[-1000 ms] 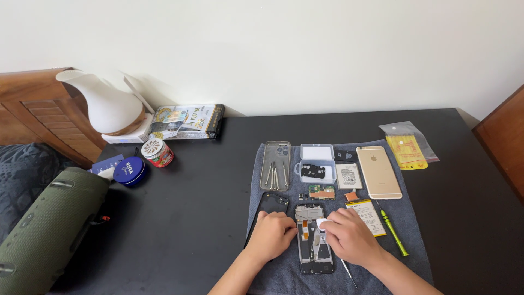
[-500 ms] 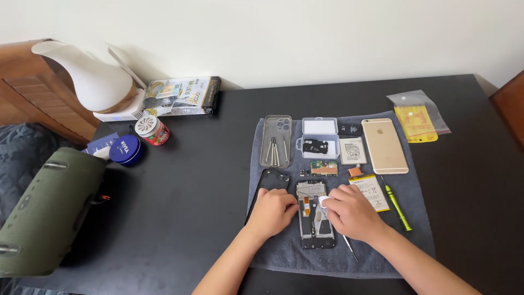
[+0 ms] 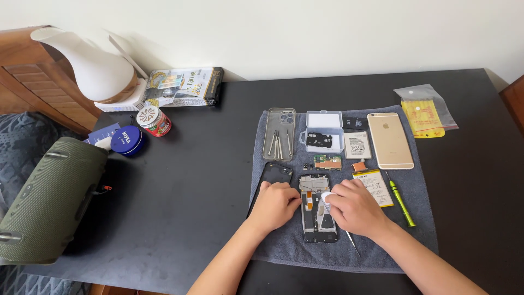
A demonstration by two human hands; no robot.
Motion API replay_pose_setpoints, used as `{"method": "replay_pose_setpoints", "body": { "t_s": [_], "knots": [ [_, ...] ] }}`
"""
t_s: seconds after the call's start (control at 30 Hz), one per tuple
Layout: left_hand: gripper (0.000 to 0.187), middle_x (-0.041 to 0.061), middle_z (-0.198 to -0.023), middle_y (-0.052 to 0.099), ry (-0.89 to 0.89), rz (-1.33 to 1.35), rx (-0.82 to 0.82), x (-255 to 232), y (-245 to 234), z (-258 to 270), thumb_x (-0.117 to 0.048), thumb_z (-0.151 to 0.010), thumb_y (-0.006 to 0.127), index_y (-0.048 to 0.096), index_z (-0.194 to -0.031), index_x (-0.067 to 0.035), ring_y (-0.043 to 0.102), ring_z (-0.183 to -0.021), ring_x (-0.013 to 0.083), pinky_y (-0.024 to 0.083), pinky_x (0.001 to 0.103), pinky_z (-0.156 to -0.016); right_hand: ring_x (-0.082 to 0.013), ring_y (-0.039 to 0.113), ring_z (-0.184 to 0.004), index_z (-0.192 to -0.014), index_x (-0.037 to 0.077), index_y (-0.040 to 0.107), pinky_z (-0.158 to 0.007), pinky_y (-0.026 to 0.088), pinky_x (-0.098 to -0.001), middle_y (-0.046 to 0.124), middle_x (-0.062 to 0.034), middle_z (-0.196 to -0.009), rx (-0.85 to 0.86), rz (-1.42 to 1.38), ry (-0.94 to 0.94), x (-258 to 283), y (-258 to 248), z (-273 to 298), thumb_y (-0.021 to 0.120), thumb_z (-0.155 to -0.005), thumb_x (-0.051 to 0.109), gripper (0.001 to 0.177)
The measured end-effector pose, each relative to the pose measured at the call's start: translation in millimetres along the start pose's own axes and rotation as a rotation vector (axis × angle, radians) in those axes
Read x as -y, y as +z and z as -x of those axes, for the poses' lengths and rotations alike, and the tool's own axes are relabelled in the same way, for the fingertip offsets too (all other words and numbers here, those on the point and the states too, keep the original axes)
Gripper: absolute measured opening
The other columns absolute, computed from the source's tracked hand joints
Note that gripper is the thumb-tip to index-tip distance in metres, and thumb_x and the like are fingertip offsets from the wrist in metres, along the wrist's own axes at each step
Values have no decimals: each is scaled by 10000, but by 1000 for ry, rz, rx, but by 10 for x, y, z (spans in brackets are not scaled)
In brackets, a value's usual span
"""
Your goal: Cleaning a phone circuit board with a cloth as part of a repair process.
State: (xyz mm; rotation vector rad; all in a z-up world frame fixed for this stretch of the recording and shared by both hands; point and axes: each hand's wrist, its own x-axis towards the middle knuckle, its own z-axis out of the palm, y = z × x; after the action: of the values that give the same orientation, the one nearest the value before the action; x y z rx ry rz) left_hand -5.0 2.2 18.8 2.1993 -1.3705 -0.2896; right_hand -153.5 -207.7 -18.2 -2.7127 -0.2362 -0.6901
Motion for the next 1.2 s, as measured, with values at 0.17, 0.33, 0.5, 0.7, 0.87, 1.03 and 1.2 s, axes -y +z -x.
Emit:
{"method": "replay_pose_setpoints", "body": {
  "t_s": [0.17, 0.33, 0.5, 0.7, 0.87, 1.03, 1.2],
  "knots": [
    [98, 16, -753, 669, 5, 19, 3, -20, -30, -2, -175, -909, 683, 770, -878, -143, 669, -789, 216, 372, 357, -809, -181, 548, -660, -631, 209, 585, -698, 456, -344, 456, 61, -634, 19, -33, -59, -33, 33, 35, 562, -801, 123, 192],
    [111, 8, -751, 662, -2, 19, 24, -6, -20, 2, -170, -916, 668, 769, -879, -145, 662, -786, 207, 369, 357, -810, -175, 543, -640, -615, 209, 570, -689, 455, -336, 465, 62, -626, 3, -28, -53, 21, -37, -33, 545, -811, 122, 216],
    [111, 9, -748, 661, 0, 13, 11, 1, -16, -2, -171, -911, 668, 770, -874, -149, 660, -782, 209, 365, 356, -804, -176, 548, -644, -594, 207, 529, -691, 458, -334, 455, 60, -627, -10, -30, -72, 18, -27, -30, 556, -793, 116, 220],
    [115, 14, -751, 662, -2, 14, 19, -12, -32, -6, -184, -911, 666, 767, -867, -147, 664, -792, 214, 366, 359, -804, -172, 544, -635, -603, 205, 556, -693, 459, -339, 460, 58, -620, -12, -22, -53, 41, -41, -50, 550, -809, 112, 226],
    [113, 6, -736, 653, -1, 12, 10, -12, -22, -6, -171, -903, 664, 764, -854, -150, 658, -780, 207, 363, 353, -801, -183, 557, -655, -626, 202, 571, -699, 460, -347, 466, 50, -638, -17, -9, -50, 10, -12, -21, 564, -809, 116, 202],
    [112, 2, -745, 659, -3, 13, 7, -9, -16, -1, -170, -908, 667, 766, -860, -151, 659, -783, 195, 362, 347, -803, -167, 544, -632, -629, 208, 587, -704, 462, -329, 459, 61, -628, -11, -61, -51, 38, -37, -28, 548, -796, 107, 199],
    [104, 7, -743, 659, 4, 8, 2, 9, 3, -2, -179, -899, 673, 764, -856, -156, 660, -788, 203, 362, 350, -800, -187, 561, -650, -635, 197, 582, -697, 457, -346, 466, 44, -633, -17, -14, -41, 38, -56, -50, 569, -807, 107, 195]
  ]
}}
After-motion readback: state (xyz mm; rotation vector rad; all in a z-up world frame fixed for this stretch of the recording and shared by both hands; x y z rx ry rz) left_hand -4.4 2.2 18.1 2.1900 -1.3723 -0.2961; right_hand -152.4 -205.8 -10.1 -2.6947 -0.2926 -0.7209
